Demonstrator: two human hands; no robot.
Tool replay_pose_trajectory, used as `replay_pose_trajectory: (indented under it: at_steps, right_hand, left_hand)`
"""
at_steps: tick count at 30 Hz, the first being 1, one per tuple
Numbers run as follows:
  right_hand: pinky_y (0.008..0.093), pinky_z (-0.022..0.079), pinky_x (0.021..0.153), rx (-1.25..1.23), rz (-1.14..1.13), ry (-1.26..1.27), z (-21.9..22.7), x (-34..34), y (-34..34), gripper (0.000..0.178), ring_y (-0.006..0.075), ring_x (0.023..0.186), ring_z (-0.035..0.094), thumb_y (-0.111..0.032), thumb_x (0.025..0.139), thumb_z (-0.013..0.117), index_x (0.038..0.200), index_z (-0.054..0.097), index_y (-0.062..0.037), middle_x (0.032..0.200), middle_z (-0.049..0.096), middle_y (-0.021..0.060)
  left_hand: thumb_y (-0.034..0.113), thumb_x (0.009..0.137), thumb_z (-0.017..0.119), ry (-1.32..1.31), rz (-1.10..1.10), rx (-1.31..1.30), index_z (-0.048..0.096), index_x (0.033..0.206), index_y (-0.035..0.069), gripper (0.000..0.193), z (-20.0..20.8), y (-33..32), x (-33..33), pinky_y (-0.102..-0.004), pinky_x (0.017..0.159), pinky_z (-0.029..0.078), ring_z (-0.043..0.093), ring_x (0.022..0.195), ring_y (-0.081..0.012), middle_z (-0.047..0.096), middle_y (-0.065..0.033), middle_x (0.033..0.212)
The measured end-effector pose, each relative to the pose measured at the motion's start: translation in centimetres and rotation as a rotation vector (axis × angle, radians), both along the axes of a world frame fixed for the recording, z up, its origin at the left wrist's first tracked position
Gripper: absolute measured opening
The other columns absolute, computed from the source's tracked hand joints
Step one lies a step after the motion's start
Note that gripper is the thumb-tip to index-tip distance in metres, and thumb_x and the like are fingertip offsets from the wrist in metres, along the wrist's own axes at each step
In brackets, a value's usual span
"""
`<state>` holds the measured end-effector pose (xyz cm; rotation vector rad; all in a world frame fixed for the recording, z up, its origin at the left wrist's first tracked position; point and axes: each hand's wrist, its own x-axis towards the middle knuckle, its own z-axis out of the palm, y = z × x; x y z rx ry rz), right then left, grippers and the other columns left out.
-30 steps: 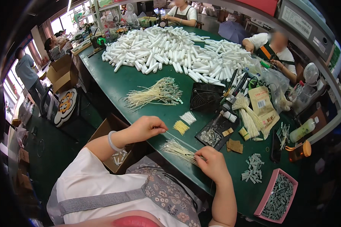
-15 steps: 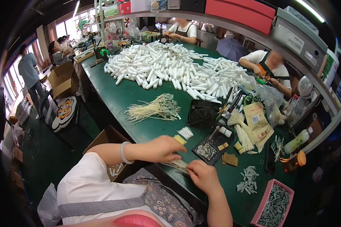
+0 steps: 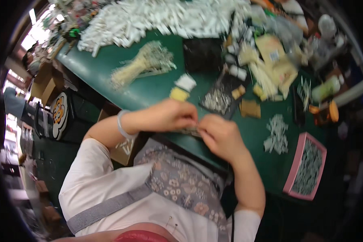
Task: The recorder is threading thin wires into small green plastic connectors at an assembly station.
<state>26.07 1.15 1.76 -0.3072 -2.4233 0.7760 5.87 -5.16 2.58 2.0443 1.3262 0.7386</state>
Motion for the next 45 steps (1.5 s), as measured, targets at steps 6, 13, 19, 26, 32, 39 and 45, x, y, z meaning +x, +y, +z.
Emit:
replay_pose_trajectory:
  at_steps: [6, 13, 19, 26, 32, 39, 45]
  right_hand:
    - [0.0291, 0.043, 0.057, -0.317, -0.272, -0.065, 2.1, 0.7, 0.4, 0.008, 0.0234, 0.063, 0.055, -0.008, 0.082, 0.055, 0.084, 0.054, -0.0001, 0.072, 0.054, 0.0124]
    - [0.0207, 0.041, 0.054, -0.604, -0.344, -0.100, 1.4, 1.1, 0.4, 0.009, 0.0052, 0.057, 0.049, -0.007, 0.080, 0.060, 0.084, 0.057, -0.0003, 0.070, 0.058, 0.0023]
    - [0.0182, 0.042, 0.056, -0.639, -0.375, -0.113, 1.2, 0.7, 0.8, 0.021, 0.0028, 0.061, 0.051, -0.005, 0.080, 0.062, 0.100, 0.061, -0.0003, 0.073, 0.060, -0.0005]
    - [0.0179, 0.045, 0.065, -0.878, -0.301, -0.026, 0.6, 0.2, 1.2, 0.025, 0.0051, 0.072, 0.057, -0.004, 0.081, 0.061, 0.105, 0.060, 0.0020, 0.079, 0.063, 0.0025]
    - [0.0193, 0.044, 0.060, -0.607, -0.368, -0.168, 0.5, 0.7, 0.8, 0.018, 0.0052, 0.066, 0.055, -0.005, 0.078, 0.063, 0.095, 0.064, 0.0003, 0.075, 0.063, 0.0024]
    - [0.0208, 0.046, 0.062, -0.608, -0.319, -0.188, 0.5, 0.5, 0.0, 0.018, 0.0078, 0.069, 0.058, -0.004, 0.078, 0.060, 0.096, 0.064, -0.0001, 0.079, 0.064, 0.0058]
    - [0.0300, 0.050, 0.063, -0.336, -0.133, -0.182, 1.6, -2.6, -1.7, 0.024, 0.0224, 0.070, 0.063, -0.005, 0.076, 0.058, 0.100, 0.062, -0.0028, 0.080, 0.063, 0.0126]
  left_hand:
    - [0.014, 0.080, 0.062, -0.326, 0.230, -0.223, 0.061, 0.081, 0.001, 0.014, 0.3, 1.2, -0.6, -0.0241, 0.056, 0.044, 0.053, 0.061, -0.0084, 0.059, -0.0033, 0.066]
    - [0.015, 0.083, 0.061, -0.524, 0.169, -0.411, 0.060, 0.085, 0.000, 0.015, -0.5, 1.7, -0.8, -0.0194, 0.057, 0.041, 0.051, 0.065, -0.0043, 0.059, 0.0004, 0.072]
    - [0.018, 0.088, 0.058, -0.607, 0.092, -0.632, 0.056, 0.088, 0.001, 0.017, -0.2, 1.9, -0.7, -0.0196, 0.063, 0.044, 0.054, 0.071, -0.0053, 0.057, 0.0006, 0.077]
    - [0.021, 0.089, 0.057, -0.527, 0.081, -0.630, 0.056, 0.091, 0.004, 0.017, -0.1, 2.2, -1.6, -0.0187, 0.064, 0.044, 0.054, 0.074, -0.0049, 0.058, 0.0012, 0.081]
    - [0.014, 0.082, 0.063, -0.019, 0.188, -0.098, 0.059, 0.095, 0.003, 0.018, 0.9, 0.5, -4.8, -0.0254, 0.069, 0.045, 0.057, 0.079, -0.0140, 0.059, -0.0035, 0.085]
    - [0.007, 0.070, 0.070, 0.229, 0.128, 0.016, 0.057, 0.084, 0.001, 0.020, -1.2, -2.9, -7.1, -0.0312, 0.068, 0.044, 0.053, 0.079, -0.0256, 0.053, -0.0094, 0.084]
    - [0.004, 0.069, 0.067, 0.346, 0.137, 0.150, 0.053, 0.076, 0.001, 0.016, -0.5, -3.1, -6.7, -0.0340, 0.068, 0.043, 0.052, 0.079, -0.0289, 0.052, -0.0109, 0.083]
